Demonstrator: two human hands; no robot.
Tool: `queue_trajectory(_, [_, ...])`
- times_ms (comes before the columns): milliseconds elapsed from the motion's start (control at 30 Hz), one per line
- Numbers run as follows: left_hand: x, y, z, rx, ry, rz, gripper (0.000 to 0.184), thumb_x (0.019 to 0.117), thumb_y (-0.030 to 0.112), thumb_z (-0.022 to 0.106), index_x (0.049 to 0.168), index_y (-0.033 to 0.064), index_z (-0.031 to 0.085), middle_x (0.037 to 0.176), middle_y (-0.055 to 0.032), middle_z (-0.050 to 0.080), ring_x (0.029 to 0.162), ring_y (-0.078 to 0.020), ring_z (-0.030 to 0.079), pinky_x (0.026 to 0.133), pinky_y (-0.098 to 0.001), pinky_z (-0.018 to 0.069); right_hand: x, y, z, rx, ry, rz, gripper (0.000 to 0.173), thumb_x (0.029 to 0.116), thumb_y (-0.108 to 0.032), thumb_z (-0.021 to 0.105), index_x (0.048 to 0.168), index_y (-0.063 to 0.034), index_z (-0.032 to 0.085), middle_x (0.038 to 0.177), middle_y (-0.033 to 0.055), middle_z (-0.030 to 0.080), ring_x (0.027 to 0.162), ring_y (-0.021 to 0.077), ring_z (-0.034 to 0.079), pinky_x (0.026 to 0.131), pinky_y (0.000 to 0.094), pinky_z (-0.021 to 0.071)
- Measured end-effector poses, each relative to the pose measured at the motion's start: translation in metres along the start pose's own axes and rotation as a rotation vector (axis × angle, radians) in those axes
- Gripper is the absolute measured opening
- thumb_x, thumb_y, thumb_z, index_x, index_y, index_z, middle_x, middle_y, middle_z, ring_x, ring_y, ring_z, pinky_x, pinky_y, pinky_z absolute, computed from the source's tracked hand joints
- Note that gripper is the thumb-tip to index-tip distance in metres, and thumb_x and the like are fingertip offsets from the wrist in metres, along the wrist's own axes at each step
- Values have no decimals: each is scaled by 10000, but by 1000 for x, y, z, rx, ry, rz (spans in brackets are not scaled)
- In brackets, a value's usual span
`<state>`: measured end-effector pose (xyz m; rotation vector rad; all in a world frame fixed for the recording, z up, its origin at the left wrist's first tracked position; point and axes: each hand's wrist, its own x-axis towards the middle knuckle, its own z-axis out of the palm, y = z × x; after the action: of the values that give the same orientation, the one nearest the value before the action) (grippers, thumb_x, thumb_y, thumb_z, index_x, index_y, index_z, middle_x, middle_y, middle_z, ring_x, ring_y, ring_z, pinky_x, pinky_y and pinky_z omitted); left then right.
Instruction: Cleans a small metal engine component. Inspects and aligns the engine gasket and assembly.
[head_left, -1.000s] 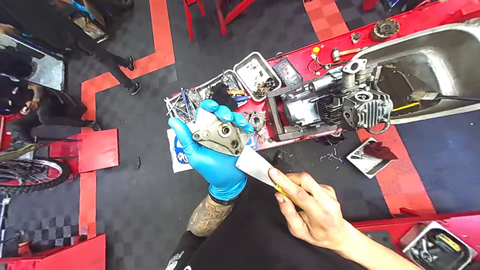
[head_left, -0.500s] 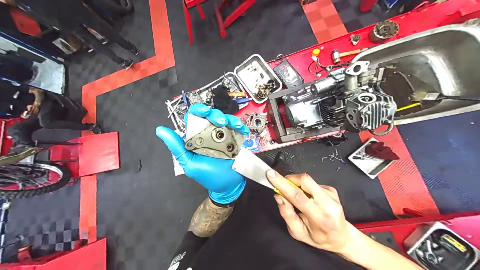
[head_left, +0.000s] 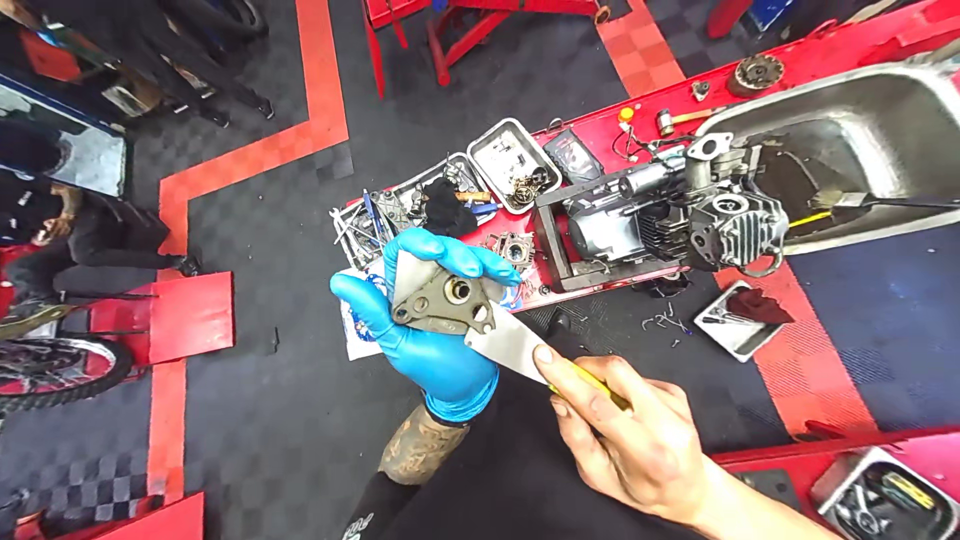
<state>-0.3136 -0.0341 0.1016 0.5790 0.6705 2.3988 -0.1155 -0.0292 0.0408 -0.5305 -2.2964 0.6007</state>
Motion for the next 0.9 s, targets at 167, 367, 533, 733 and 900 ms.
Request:
queue_trajectory(167, [-9,-4,-3,6,-45,31,811,1016,699,146,1043,52,633,956,-143,693,975,-315,702,920,-501,573,4,-6,-4,-46,-1,19,464,1015,-261,496,1471,-245,583,912,67,626,667,131,567,496,258,391])
queue_trajectory(367, [-17,-6,5,89,119,190,593,1078,564,242,1072,91,600,1048,-113,729,1091,-265,709,991,-428,558,11,-11,0,-64,-14,26,483,1011,-252,495,1489,-244,563,884,66,609,634,141,544,471,267,364])
queue_trajectory(533, [-29,-17,-15,166,252,240,588,1116,401,124,1107,59,602,1042,-122,714,1047,-258,711,938,-411,578,14,-19,2,-113,-37,32,498,1007,-230,507,1503,-224,549,874,80,603,616,174,550,450,292,365])
queue_trajectory(733, [-35,-20,-26,132,384,236,574,1091,433,214,1084,30,623,1002,-146,700,970,-277,710,871,-436,588,16,-27,0,-135,-60,39,497,1006,-224,509,1501,-209,548,851,85,584,585,186,527,438,306,347])
queue_trajectory(900, [-23,1,3,129,219,-17,693,1064,520,165,1026,12,635,1008,-199,716,1014,-341,716,891,-497,591,16,-26,-1,-185,-53,35,505,1001,-229,513,1505,-211,545,832,82,570,564,196,510,424,313,331])
